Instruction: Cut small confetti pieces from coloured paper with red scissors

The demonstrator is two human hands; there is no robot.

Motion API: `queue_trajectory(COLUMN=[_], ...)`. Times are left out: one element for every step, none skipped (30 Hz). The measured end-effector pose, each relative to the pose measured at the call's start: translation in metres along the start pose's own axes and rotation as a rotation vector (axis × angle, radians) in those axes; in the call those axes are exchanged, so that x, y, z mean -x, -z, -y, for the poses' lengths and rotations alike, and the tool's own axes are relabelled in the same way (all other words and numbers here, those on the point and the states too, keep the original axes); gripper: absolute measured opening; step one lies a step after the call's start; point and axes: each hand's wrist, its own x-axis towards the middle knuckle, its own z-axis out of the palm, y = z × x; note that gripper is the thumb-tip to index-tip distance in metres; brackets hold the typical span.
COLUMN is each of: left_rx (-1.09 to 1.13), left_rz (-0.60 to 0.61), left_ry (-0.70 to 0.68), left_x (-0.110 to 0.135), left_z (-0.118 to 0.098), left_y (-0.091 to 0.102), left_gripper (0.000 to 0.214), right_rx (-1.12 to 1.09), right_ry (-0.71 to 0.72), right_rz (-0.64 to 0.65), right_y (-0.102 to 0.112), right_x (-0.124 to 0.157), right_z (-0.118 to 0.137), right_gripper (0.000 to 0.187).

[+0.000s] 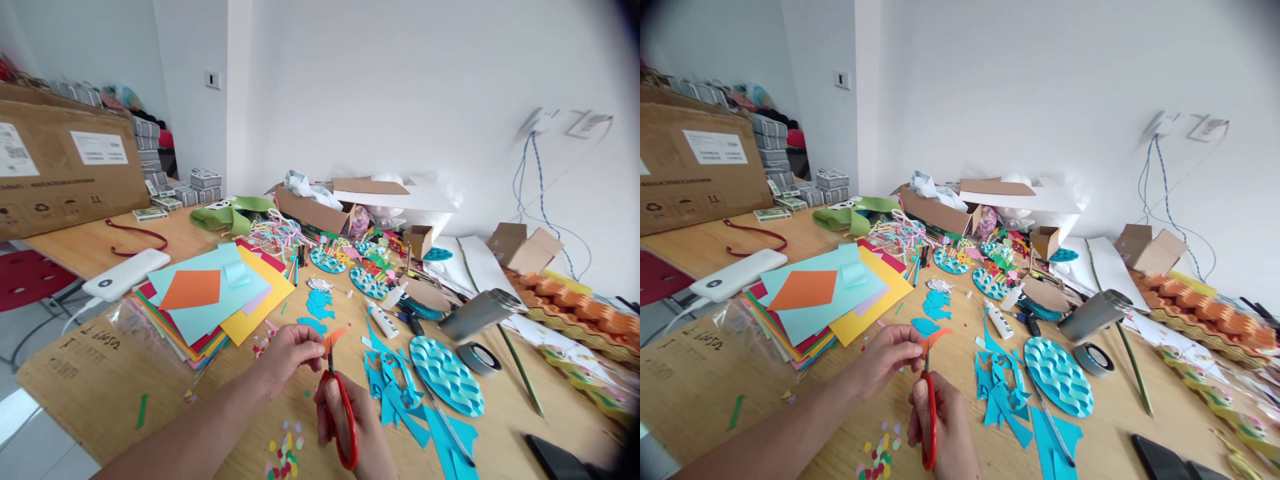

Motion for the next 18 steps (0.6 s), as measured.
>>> queue_trajectory(left_rx=[0.004,0.006,0.006,0.002,-0.003,-0.010,-0.017,-0.025,-0.032,-0.038,-0.045,-0.052,-0.058,-0.065,-0.072,-0.077,-0.080,-0.080], left_rz=[0.000,0.000,0.000,0.001,0.001,0.000,-0.001,-0.002,-0.001,0.000,0.001,0.004,0.007,0.010,0.013,0.015,0.017,0.017], left_ry=[0.003,0.009,0.018,0.027,0.034,0.037,0.035,0.029,0.020,0.013,0.006,0.001,-0.002,-0.004,-0.005,-0.007,-0.010,-0.011], left_x=[0.0000,0.0001,0.0001,0.0000,0.0000,-0.0002,-0.0003,-0.0006,-0.0008,-0.0010,-0.0012,-0.0013,-0.0014,-0.0014,-0.0014,-0.0014,-0.0014,-0.0013], left_z=[-0.0002,-0.0003,-0.0003,-0.0001,0.0001,0.0004,0.0008,0.0012,0.0016,0.0018,0.0021,0.0022,0.0024,0.0025,0.0027,0.0029,0.0030,0.0031], left_y=[-0.0001,-0.0003,-0.0005,-0.0007,-0.0009,-0.0011,-0.0012,-0.0012,-0.0010,-0.0008,-0.0005,-0.0001,0.0003,0.0007,0.0012,0.0015,0.0018,0.0020], left_gripper=[0.012,0.012,0.013,0.013,0.013,0.013,0.013,0.012,0.011,0.011,0.010,0.009,0.009,0.008,0.007,0.007,0.007,0.006], right_rx=[0.000,-0.001,-0.002,-0.002,-0.002,-0.001,0.002,0.007,0.015,0.022,0.030,0.037,0.043,0.047,0.049,0.050,0.050,0.050], right_ry=[0.000,-0.002,-0.003,-0.005,-0.003,-0.001,0.000,0.002,0.003,0.001,0.000,-0.002,-0.002,-0.003,-0.003,-0.003,-0.003,-0.003], right_rz=[0.000,-0.001,-0.001,-0.001,0.000,0.000,0.000,0.001,0.000,0.001,0.001,0.003,0.004,0.005,0.008,0.011,0.010,0.009], right_y=[0.0000,0.0000,0.0001,0.0003,0.0004,0.0005,0.0007,0.0007,0.0008,0.0008,0.0009,0.0009,0.0010,0.0012,0.0013,0.0014,0.0016,0.0017], right_x=[0.0001,0.0001,0.0000,-0.0002,-0.0004,-0.0007,-0.0009,-0.0010,-0.0011,-0.0010,-0.0009,-0.0009,-0.0008,-0.0008,-0.0009,-0.0010,-0.0012,-0.0013], right_z=[-0.0002,-0.0005,-0.0008,-0.0012,-0.0015,-0.0017,-0.0017,-0.0015,-0.0011,-0.0005,0.0002,0.0010,0.0018,0.0025,0.0030,0.0033,0.0033,0.0033], right_gripper=[0.048,0.048,0.048,0.048,0.048,0.048,0.048,0.048,0.048,0.047,0.047,0.047,0.047,0.047,0.047,0.047,0.047,0.047])
